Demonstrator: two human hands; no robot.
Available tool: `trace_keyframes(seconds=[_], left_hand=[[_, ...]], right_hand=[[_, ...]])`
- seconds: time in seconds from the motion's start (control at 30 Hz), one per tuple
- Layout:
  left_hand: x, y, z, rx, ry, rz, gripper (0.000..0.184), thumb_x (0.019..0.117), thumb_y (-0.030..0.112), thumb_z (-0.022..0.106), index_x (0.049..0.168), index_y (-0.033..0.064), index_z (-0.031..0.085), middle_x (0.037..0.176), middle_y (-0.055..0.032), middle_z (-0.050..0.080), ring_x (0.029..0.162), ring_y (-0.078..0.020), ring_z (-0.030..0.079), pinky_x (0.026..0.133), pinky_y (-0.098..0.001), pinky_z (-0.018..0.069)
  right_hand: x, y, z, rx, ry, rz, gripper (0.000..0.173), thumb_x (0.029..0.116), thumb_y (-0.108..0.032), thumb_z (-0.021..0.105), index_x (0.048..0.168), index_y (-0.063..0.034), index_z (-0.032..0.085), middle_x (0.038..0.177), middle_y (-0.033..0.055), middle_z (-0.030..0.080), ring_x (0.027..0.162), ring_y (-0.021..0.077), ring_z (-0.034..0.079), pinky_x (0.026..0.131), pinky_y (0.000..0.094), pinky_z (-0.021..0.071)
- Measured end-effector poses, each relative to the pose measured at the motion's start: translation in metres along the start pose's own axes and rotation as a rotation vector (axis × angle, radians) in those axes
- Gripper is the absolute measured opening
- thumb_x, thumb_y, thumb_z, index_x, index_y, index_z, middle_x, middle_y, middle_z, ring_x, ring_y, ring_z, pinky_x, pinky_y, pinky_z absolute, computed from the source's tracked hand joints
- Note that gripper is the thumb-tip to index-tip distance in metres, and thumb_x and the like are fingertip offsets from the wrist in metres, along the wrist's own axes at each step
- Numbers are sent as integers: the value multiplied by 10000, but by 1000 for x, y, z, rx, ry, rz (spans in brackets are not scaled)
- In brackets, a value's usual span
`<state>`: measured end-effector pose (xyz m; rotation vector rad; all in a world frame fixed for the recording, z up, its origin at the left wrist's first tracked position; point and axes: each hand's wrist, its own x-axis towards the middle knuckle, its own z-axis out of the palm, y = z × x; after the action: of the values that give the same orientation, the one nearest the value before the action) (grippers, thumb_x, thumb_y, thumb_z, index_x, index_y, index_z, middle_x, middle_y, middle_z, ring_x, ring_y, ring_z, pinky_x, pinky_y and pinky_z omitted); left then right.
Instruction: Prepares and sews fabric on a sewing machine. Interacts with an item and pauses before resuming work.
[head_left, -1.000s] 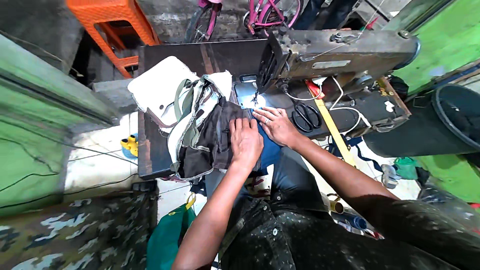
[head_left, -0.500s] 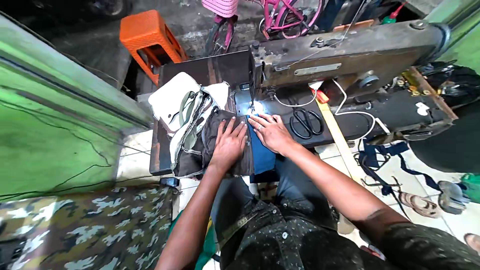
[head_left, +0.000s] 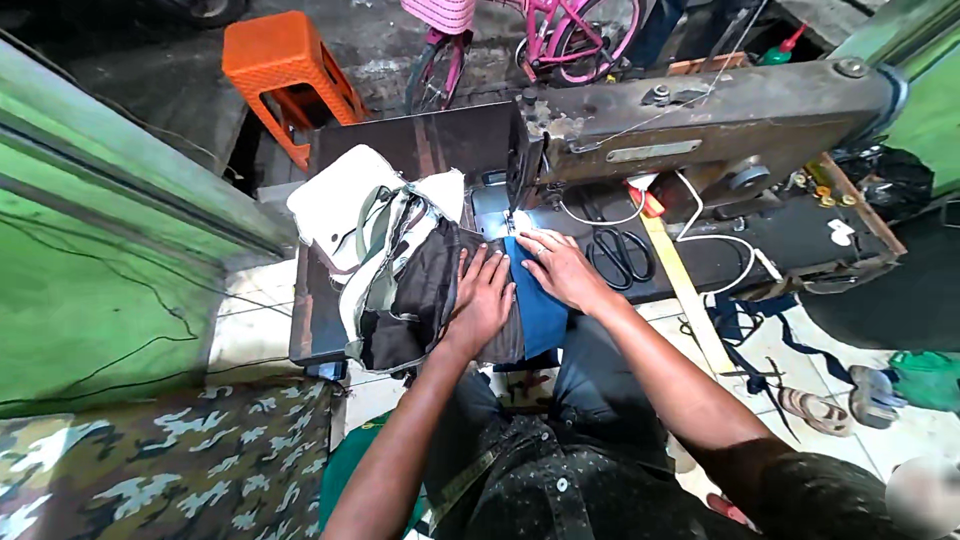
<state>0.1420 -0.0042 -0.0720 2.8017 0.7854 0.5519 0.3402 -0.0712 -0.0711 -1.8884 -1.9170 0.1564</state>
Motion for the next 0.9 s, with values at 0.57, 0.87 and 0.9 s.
trace_keyframes(seconds=[0.57, 0.87, 0.9], left_hand=[[11, 11, 14, -41, -99, -39, 461, 1050, 300, 508, 1438, 65, 589, 1514, -114, 550, 1509, -367, 354, 1230, -646, 157], [10, 9, 18, -31, -41, -56, 476, 1030, 319, 519, 1446, 97, 583, 1501, -87, 563, 1494, -339, 383, 1213, -638, 216], [10, 9, 17, -25, -40, -55, 467, 1031, 325, 516, 1436, 106, 594, 1499, -85, 563, 1495, -337, 381, 1210, -642, 219]], right_hand=[[8, 15, -7, -67, 43, 2, 368, 1049, -253, 554, 1370, -103, 653, 1379, 86, 653, 1309, 315, 580, 1084, 530, 447], [18, 22, -22, 118, -5, 89, 139, 1039, -132, 578, 1098, -59, 681, 1075, 126, 675, 1062, 295, 649, 972, 495, 512], [17, 24, -21, 122, 26, 76, 155, 1044, -136, 564, 1114, -49, 672, 1071, 127, 680, 1057, 288, 657, 983, 485, 517]])
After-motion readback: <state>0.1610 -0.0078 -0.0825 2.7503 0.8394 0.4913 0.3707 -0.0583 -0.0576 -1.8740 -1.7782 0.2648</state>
